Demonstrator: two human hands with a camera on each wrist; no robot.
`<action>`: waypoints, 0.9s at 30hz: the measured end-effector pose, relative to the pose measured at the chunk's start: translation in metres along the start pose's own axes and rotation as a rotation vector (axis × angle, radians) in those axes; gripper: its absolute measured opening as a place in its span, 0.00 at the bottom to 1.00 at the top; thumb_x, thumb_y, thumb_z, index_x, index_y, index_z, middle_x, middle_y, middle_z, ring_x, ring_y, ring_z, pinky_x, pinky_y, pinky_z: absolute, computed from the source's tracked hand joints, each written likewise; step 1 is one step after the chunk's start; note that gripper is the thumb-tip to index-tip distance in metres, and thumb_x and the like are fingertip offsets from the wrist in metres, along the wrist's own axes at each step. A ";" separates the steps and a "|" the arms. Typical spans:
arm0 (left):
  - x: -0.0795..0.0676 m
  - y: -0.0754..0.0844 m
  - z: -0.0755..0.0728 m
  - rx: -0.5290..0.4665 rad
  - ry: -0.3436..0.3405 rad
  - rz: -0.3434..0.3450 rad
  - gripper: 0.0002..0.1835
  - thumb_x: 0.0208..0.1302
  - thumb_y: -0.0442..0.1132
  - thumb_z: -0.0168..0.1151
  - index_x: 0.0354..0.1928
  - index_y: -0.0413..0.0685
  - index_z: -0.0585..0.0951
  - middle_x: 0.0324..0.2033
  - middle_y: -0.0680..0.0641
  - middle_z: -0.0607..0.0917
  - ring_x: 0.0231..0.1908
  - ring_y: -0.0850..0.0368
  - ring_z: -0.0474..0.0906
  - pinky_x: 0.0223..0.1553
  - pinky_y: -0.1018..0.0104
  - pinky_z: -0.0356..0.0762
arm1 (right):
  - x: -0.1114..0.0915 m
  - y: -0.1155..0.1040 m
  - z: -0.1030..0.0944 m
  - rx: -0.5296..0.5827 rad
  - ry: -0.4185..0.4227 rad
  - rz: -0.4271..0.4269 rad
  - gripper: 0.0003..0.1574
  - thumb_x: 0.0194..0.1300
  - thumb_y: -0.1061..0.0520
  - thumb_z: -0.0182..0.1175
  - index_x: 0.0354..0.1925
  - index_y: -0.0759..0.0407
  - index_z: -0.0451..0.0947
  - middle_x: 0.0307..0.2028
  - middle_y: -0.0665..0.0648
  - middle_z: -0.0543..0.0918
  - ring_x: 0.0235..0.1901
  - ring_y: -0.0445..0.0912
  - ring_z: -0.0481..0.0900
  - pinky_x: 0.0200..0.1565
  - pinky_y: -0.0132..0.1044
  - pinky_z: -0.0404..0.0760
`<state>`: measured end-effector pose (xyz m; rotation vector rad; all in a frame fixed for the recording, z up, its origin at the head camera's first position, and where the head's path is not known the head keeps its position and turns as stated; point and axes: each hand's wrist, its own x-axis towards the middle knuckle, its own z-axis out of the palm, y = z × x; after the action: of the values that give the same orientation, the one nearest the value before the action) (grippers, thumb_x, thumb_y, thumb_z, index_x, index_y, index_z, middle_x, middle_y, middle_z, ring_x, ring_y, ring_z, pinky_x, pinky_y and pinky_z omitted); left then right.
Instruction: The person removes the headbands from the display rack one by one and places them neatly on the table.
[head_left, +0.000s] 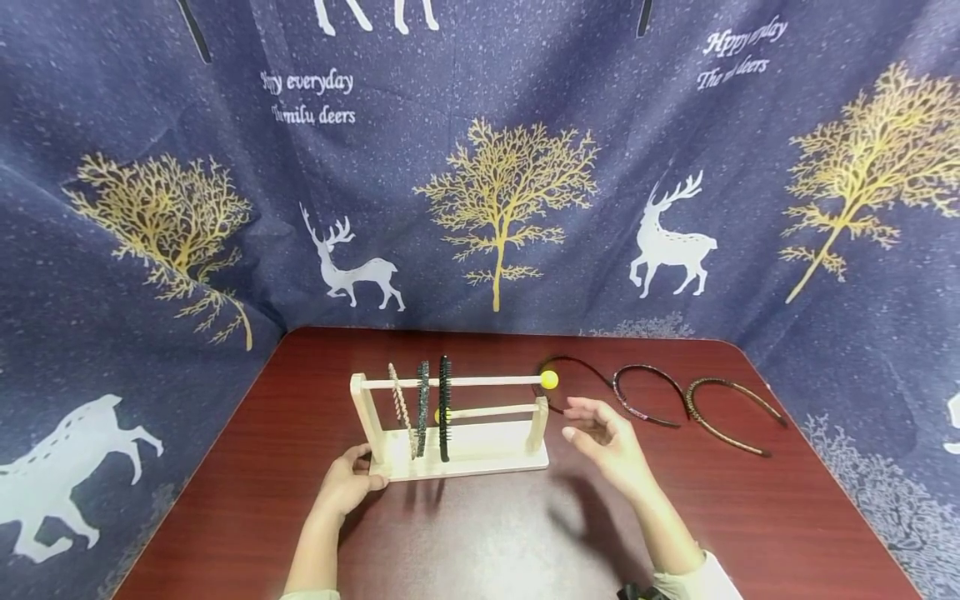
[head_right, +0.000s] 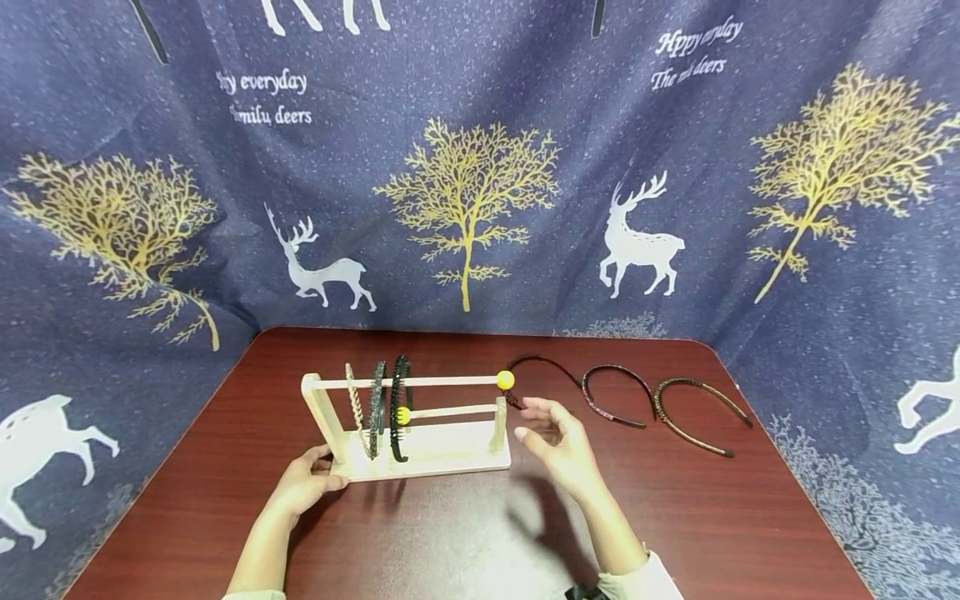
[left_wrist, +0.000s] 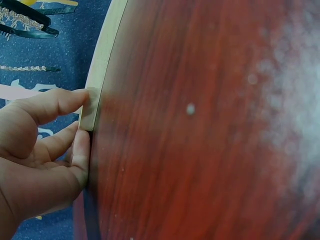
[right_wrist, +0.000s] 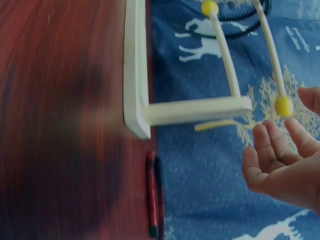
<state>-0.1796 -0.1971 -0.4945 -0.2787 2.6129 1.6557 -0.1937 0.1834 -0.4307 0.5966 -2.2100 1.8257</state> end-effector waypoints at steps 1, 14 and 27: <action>0.000 0.000 0.000 0.001 0.002 0.002 0.37 0.41 0.26 0.67 0.58 0.26 0.67 0.41 0.34 0.75 0.42 0.43 0.73 0.40 0.55 0.72 | 0.000 0.000 0.003 0.004 -0.009 -0.015 0.24 0.56 0.71 0.61 0.52 0.71 0.71 0.42 0.66 0.79 0.40 0.50 0.79 0.40 0.33 0.76; 0.000 0.001 0.000 0.009 -0.001 -0.007 0.37 0.41 0.26 0.66 0.59 0.27 0.67 0.42 0.33 0.75 0.43 0.43 0.73 0.42 0.52 0.71 | 0.001 -0.019 0.045 0.065 -0.116 -0.004 0.24 0.55 0.74 0.60 0.52 0.74 0.70 0.41 0.68 0.79 0.41 0.65 0.76 0.41 0.42 0.77; 0.000 -0.001 0.000 -0.003 0.000 0.000 0.37 0.40 0.26 0.66 0.58 0.27 0.67 0.41 0.34 0.74 0.42 0.43 0.72 0.42 0.53 0.70 | 0.001 -0.020 0.088 0.187 -0.179 -0.010 0.31 0.54 0.76 0.58 0.57 0.74 0.65 0.45 0.70 0.76 0.44 0.67 0.73 0.45 0.51 0.73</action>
<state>-0.1791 -0.1971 -0.4953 -0.2784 2.6104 1.6601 -0.1777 0.0943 -0.4308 0.8358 -2.1518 2.0633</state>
